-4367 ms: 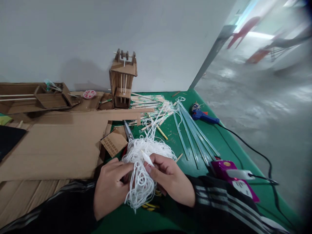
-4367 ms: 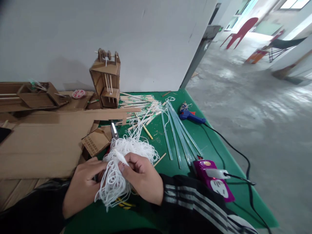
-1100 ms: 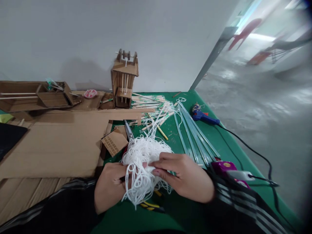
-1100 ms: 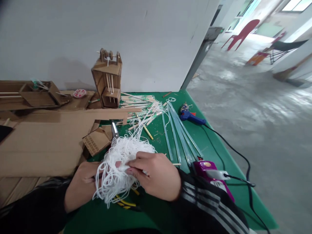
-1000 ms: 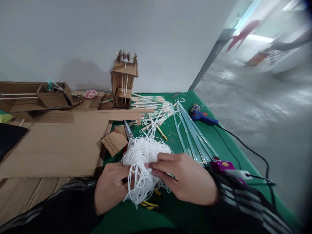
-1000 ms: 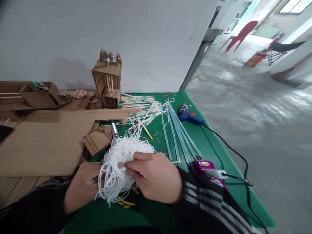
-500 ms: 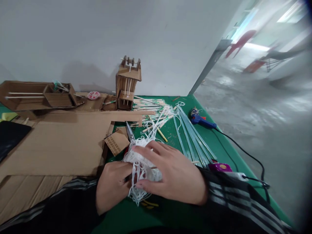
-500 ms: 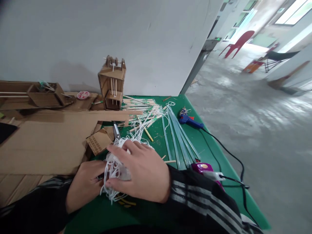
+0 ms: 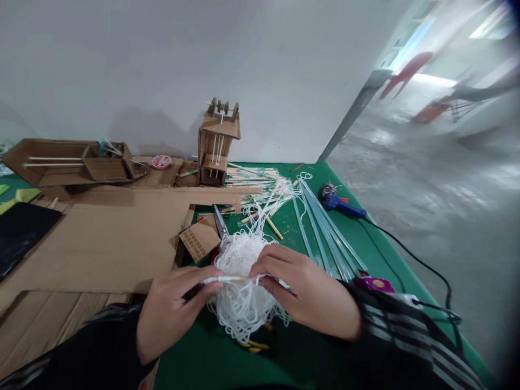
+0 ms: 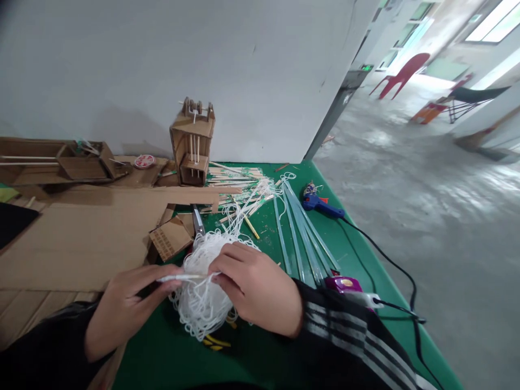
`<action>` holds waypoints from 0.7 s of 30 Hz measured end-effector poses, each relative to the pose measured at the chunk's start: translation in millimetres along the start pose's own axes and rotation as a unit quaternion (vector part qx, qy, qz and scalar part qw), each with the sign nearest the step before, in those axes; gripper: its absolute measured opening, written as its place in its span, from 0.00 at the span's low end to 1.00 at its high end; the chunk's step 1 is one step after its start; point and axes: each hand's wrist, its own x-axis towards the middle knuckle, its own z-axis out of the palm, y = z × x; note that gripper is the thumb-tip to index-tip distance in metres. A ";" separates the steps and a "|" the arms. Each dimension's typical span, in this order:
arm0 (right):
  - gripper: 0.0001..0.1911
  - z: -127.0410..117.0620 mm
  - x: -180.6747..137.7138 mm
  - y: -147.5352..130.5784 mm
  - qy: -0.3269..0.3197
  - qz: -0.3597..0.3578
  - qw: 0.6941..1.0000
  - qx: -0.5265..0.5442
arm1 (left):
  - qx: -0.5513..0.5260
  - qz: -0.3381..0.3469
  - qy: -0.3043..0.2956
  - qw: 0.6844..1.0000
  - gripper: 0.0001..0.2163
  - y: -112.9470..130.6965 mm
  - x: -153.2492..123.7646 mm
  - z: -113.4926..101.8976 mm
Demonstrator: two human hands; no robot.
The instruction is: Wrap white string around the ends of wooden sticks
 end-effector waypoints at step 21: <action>0.11 -13.9 -20.5 27.5 -0.058 0.005 0.998 0.030 | -0.176 -0.169 0.100 0.965 0.09 -26.8 -20.5 -45.4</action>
